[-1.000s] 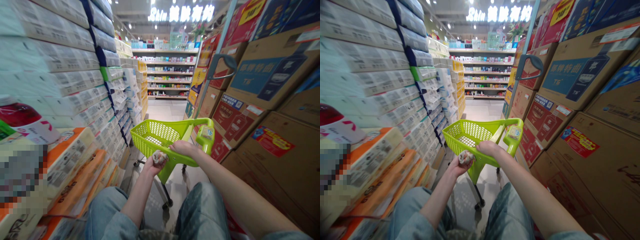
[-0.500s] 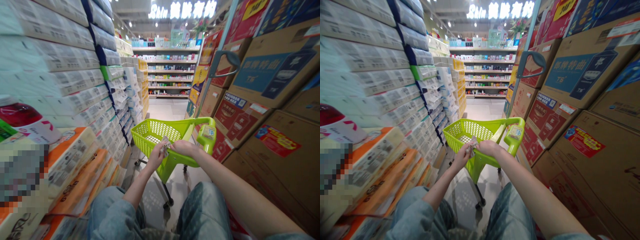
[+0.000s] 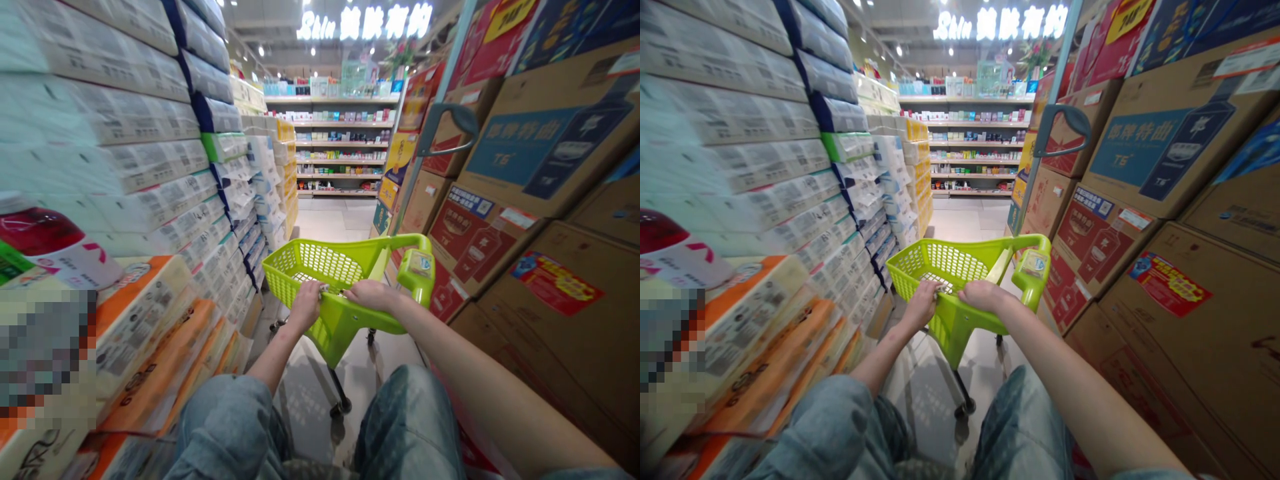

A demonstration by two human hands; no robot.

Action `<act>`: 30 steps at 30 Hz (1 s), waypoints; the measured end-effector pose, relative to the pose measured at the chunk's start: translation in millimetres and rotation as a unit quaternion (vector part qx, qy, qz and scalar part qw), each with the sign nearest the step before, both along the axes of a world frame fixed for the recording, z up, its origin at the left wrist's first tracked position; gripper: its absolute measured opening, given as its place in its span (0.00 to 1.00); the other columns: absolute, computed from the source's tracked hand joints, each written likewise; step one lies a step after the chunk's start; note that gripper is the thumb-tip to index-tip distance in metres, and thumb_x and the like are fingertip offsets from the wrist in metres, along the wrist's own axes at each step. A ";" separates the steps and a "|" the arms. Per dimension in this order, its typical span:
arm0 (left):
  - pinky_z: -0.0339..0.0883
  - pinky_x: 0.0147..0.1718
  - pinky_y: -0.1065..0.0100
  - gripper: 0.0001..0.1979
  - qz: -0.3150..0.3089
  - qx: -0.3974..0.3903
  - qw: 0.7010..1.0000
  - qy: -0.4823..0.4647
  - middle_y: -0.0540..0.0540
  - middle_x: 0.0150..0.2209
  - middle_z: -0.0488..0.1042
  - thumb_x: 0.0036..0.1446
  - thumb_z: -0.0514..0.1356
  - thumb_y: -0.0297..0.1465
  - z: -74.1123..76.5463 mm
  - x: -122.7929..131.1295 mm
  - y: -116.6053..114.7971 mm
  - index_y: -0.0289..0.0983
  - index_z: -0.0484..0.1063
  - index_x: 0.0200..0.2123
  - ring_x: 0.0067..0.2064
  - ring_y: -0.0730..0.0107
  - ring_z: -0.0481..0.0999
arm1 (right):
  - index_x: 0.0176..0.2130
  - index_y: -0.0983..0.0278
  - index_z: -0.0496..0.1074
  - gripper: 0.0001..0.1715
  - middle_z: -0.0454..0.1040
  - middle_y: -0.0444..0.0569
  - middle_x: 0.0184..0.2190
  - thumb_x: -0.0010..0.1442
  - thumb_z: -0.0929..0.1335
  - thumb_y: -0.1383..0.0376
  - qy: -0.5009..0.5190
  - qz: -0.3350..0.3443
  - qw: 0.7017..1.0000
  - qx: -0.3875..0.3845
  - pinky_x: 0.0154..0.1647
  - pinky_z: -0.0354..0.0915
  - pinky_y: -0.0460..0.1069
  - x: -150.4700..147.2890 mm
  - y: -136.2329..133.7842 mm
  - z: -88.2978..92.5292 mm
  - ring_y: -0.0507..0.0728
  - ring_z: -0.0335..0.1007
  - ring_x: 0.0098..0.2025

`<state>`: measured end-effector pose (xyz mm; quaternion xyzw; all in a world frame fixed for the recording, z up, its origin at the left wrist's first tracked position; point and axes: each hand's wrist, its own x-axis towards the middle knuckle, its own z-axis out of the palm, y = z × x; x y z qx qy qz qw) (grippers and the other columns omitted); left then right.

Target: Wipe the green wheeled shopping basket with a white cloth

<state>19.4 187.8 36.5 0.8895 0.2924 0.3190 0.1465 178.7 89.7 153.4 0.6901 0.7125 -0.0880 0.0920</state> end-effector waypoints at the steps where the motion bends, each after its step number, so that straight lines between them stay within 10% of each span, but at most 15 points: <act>1: 0.57 0.54 0.55 0.23 -0.014 -0.017 1.000 -0.018 0.40 0.46 0.68 0.48 0.49 0.19 2.5 4.1 -6.7 0.34 0.64 0.49 0.51 0.61 0.63 | 0.41 0.73 0.75 0.29 0.76 0.62 0.40 0.64 0.53 0.59 0.001 0.000 1.000 0.000 0.41 0.63 0.49 1.8 -0.2 -0.3 0.60 0.73 0.42; 9: 0.54 0.58 0.59 0.29 -0.194 -0.217 0.944 -0.154 0.43 0.61 0.58 0.55 0.45 0.23 11.6 9.4 -31.1 0.39 0.50 0.61 0.60 0.65 0.59 | 0.38 0.71 0.76 0.32 0.76 0.60 0.38 0.64 0.52 0.54 0.029 -0.005 1.000 -0.004 0.39 0.62 0.47 30.2 -1.9 -8.2 0.59 0.72 0.40; 20: 0.62 0.49 0.60 0.16 -0.176 0.070 0.980 0.069 0.42 0.45 0.69 0.57 0.52 0.25 22.1 18.7 -13.1 0.36 0.63 0.49 0.48 0.63 0.66 | 0.36 0.71 0.76 0.32 0.76 0.61 0.36 0.64 0.53 0.55 0.018 0.000 1.000 0.014 0.36 0.62 0.48 34.4 -5.9 -9.2 0.60 0.72 0.38; 30: 0.62 0.48 0.60 0.13 -0.102 0.095 0.987 0.082 0.43 0.42 0.68 0.58 0.49 0.25 1.9 11.8 4.5 0.35 0.63 0.46 0.47 0.64 0.66 | 0.36 0.70 0.76 0.31 0.76 0.59 0.37 0.63 0.53 0.56 0.048 0.002 0.999 0.006 0.36 0.61 0.47 36.6 -9.2 -5.6 0.58 0.72 0.38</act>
